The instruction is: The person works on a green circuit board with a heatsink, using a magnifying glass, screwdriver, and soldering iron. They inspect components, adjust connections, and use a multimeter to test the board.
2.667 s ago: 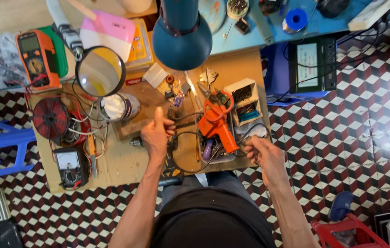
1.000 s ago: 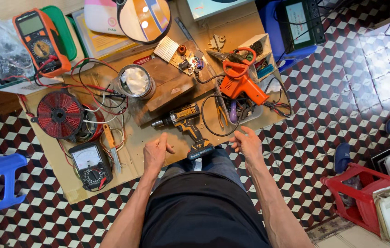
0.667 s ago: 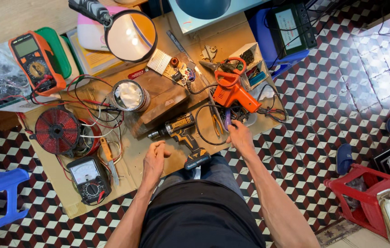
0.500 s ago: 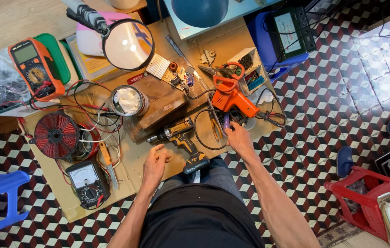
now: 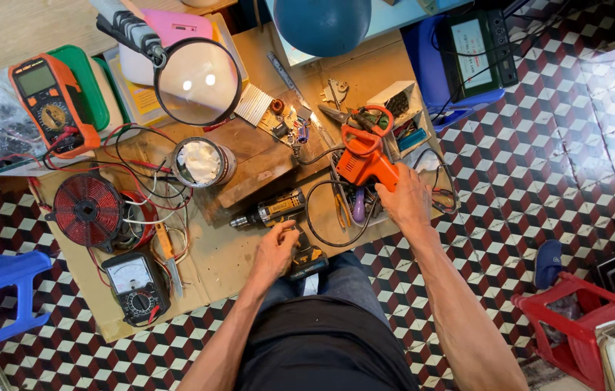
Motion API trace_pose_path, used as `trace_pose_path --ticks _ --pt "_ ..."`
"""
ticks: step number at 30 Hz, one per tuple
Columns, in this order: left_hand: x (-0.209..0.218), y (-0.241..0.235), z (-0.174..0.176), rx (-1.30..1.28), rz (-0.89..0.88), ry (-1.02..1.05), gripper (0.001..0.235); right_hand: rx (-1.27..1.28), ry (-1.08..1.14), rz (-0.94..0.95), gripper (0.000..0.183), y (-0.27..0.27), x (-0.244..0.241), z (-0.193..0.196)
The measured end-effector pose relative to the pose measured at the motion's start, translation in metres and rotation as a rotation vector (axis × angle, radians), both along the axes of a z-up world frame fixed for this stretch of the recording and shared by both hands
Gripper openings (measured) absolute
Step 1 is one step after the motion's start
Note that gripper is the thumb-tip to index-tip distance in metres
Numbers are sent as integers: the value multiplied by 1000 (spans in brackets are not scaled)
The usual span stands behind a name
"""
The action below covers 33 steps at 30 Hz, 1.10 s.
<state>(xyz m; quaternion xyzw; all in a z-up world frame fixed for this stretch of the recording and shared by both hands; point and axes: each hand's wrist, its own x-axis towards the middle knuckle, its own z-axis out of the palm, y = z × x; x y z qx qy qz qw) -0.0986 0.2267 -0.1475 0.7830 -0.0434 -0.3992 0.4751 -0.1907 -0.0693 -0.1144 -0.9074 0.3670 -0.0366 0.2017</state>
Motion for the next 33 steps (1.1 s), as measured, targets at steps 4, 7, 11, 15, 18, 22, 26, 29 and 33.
trace_pose_path --ticks 4,7,11,15,18,22,26,29,33 --pt "-9 -29 4 -42 -33 -76 48 146 34 -28 58 -12 8 -6" --pt "-14 -40 9 10 -29 11 45 291 1 -90 59 -16 9 0" --pt "-12 -43 12 11 -29 20 44 444 -121 -145 51 -11 4 18" --pt "-6 -46 13 -13 6 96 45 373 -157 -155 46 -8 -11 44" --pt "-4 -46 16 -8 5 92 44 402 -175 -222 43 -9 -27 66" --pt "-2 -47 13 -24 5 95 43 406 -308 -351 44 -13 -50 87" --pt "2 -46 3 77 -54 27 42 311 -427 -442 42 -21 -70 97" --pt "2 -46 -1 85 -84 -39 44 428 -559 -613 44 -41 -81 98" --pt "5 -42 -6 74 -82 -23 47 528 -726 -720 45 -75 -84 84"
